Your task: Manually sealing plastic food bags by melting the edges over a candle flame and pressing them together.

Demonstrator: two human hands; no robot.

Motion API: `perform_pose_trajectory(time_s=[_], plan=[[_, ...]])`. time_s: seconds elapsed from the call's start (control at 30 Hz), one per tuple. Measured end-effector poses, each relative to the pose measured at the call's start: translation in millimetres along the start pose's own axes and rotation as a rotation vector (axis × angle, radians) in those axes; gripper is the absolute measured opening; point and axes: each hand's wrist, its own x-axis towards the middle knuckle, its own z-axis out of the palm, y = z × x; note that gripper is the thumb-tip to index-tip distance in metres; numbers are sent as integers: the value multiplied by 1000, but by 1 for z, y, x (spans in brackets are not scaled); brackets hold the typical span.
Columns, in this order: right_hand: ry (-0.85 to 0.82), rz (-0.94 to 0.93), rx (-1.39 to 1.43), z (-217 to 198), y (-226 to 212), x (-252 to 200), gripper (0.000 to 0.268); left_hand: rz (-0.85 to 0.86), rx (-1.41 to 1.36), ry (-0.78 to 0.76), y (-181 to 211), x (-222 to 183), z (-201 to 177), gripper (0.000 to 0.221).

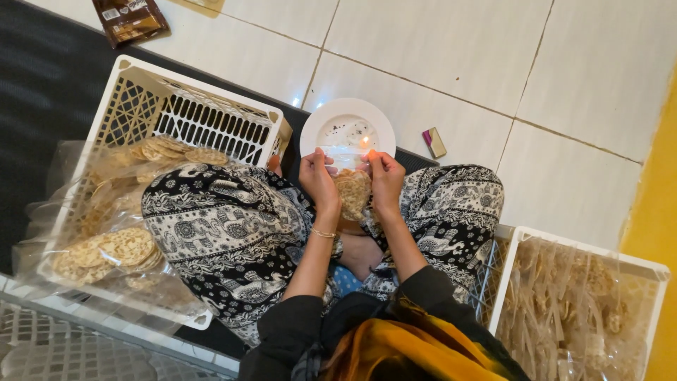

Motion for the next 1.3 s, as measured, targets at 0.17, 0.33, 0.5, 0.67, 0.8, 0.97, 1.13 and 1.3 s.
perform_pose_trajectory(time_s=[0.17,0.33,0.5,0.67,0.8,0.97,1.13,1.3], plan=[[5,-9,-11,-2,3,3,20,-6,18,-16,11,-8,2,20],[11,0,-6,-6,16,11,19,-11,0,-13,-4,-1,2,20],[18,19,14,-5,8,8,19,-23,-7,-22,-7,-1,3,19],[28,23,24,-7,10,8,18,-32,7,-27,-7,-2,4,20],[32,23,24,-9,17,13,19,-24,3,-31,-11,-3,5,20],[42,36,30,-12,20,16,18,-42,3,-40,-6,-8,9,20],[49,34,53,-14,19,17,18,-38,-9,-37,-1,-13,13,19],[51,33,35,-12,13,13,20,-55,-17,-37,4,-13,12,20]])
